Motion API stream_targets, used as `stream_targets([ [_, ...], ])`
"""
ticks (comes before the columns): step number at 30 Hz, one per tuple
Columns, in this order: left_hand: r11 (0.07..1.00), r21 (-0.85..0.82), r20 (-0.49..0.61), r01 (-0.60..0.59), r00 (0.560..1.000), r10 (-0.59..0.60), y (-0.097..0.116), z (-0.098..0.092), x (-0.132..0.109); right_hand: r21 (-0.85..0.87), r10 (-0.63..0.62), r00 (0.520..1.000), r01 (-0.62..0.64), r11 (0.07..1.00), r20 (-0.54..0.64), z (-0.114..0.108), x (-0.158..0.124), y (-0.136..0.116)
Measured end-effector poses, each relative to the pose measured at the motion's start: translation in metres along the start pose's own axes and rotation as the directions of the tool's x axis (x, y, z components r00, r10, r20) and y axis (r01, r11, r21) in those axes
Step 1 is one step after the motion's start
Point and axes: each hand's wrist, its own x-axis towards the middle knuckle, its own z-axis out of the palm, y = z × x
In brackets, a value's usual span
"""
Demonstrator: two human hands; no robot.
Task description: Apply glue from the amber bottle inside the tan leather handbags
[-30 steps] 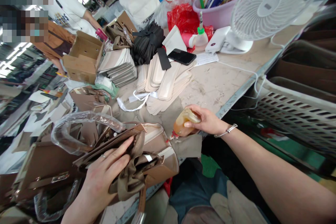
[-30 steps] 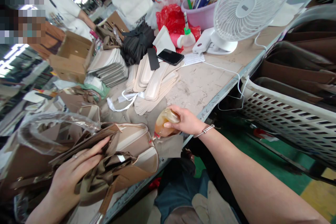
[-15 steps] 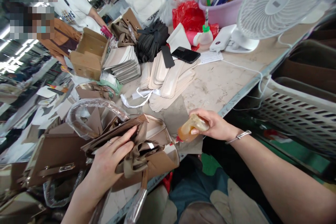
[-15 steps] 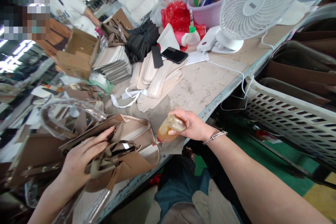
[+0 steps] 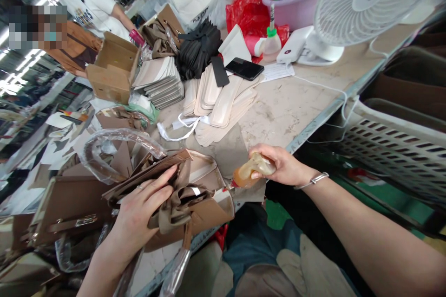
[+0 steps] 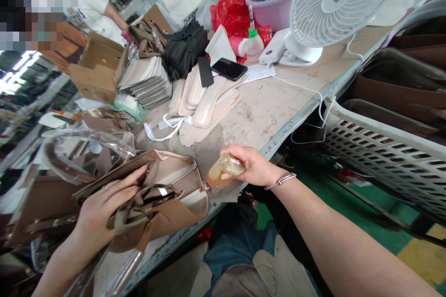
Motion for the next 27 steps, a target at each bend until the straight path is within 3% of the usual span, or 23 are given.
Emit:
stream_targets([
  [4,1.000,-0.015,0.013,0.012,1.000,-0.012,0.003,-0.001,0.001,0.070,0.052,0.993,-0.059,0.996,0.109,-0.001,-0.001,-0.002],
  [12,1.000,-0.024,0.008,0.000,1.000,0.001,0.004,0.000,-0.003,0.011,0.047,0.995,-0.046,0.999,-0.083,0.002,-0.004,0.004],
  [18,0.999,-0.048,0.025,0.023,0.999,-0.022,0.007,0.000,-0.007,0.056,0.053,0.998,-0.054,0.997,0.031,0.003,-0.007,0.006],
  [27,0.999,-0.032,0.028,-0.002,1.000,0.003,0.009,0.000,-0.007,-0.008,0.029,0.988,-0.031,0.999,-0.152,0.007,-0.006,0.007],
])
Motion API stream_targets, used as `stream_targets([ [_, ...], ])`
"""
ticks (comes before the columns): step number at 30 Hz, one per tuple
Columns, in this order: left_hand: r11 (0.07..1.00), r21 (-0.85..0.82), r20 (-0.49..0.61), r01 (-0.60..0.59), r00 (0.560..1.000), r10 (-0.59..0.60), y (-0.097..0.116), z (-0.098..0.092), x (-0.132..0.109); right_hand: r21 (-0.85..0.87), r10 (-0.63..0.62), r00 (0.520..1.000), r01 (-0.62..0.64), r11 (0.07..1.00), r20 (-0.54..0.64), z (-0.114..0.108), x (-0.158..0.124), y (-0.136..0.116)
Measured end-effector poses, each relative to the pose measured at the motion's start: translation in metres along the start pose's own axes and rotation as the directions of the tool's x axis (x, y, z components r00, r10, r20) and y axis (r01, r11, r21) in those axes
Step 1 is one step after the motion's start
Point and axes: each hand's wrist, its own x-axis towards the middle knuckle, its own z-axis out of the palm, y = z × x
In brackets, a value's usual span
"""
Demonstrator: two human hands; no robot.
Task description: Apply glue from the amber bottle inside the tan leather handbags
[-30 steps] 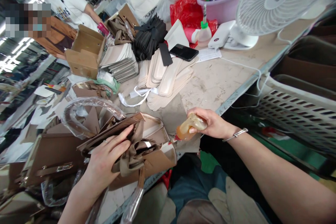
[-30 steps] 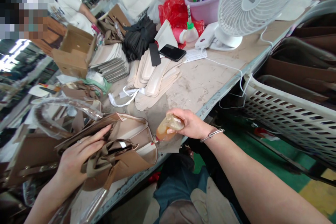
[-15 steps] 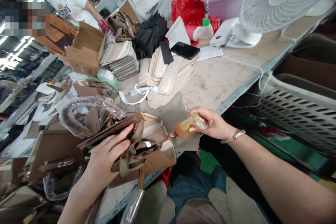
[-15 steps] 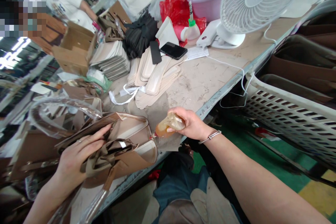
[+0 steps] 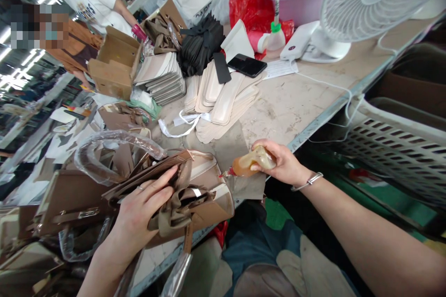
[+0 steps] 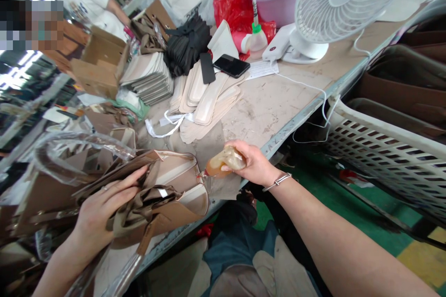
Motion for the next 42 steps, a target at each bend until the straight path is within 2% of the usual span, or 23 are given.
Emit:
stream_targets([
  [5,1.000,0.003,-0.005,0.000,1.000,0.001,-0.001,0.001,0.000,0.041,-0.024,0.988,0.018,0.999,0.151,-0.006,-0.002,0.000],
  [10,1.000,0.004,0.014,0.004,1.000,-0.004,0.000,0.000,0.000,0.013,-0.049,0.996,0.048,0.999,0.073,-0.008,-0.001,-0.001],
  [15,1.000,0.001,0.020,0.000,1.000,0.000,0.005,-0.003,0.001,0.065,-0.001,0.984,-0.011,0.998,0.178,-0.011,-0.002,-0.002],
  [20,1.000,0.026,0.030,0.006,1.000,-0.007,0.005,-0.002,0.002,0.023,-0.030,0.998,0.029,0.999,0.057,-0.007,-0.001,0.000],
  [26,0.994,0.110,0.017,0.008,1.000,-0.010,0.002,0.001,-0.003,0.033,-0.031,0.993,0.027,0.999,0.117,0.000,-0.004,-0.005],
  [30,0.979,0.202,-0.018,0.002,1.000,0.002,-0.005,0.008,-0.004,-0.043,0.016,1.000,-0.015,0.999,0.025,0.005,-0.004,-0.001],
  [33,0.983,0.181,-0.035,0.003,0.999,0.003,-0.004,0.009,-0.003,-0.063,0.034,0.999,-0.033,0.997,0.018,0.007,-0.004,0.001],
  [36,0.984,0.156,-0.051,0.087,0.995,-0.080,0.006,0.007,-0.001,-0.074,0.065,0.998,-0.067,0.995,-0.018,0.007,-0.007,0.005],
  [39,0.977,0.132,-0.005,0.165,0.986,-0.166,0.017,0.004,0.002,-0.086,0.092,0.992,-0.099,0.991,-0.085,0.002,-0.008,0.017],
  [42,0.983,0.064,0.079,0.173,0.981,-0.177,0.021,0.000,0.005,-0.085,0.110,0.981,-0.125,0.989,-0.159,0.001,-0.008,0.029],
])
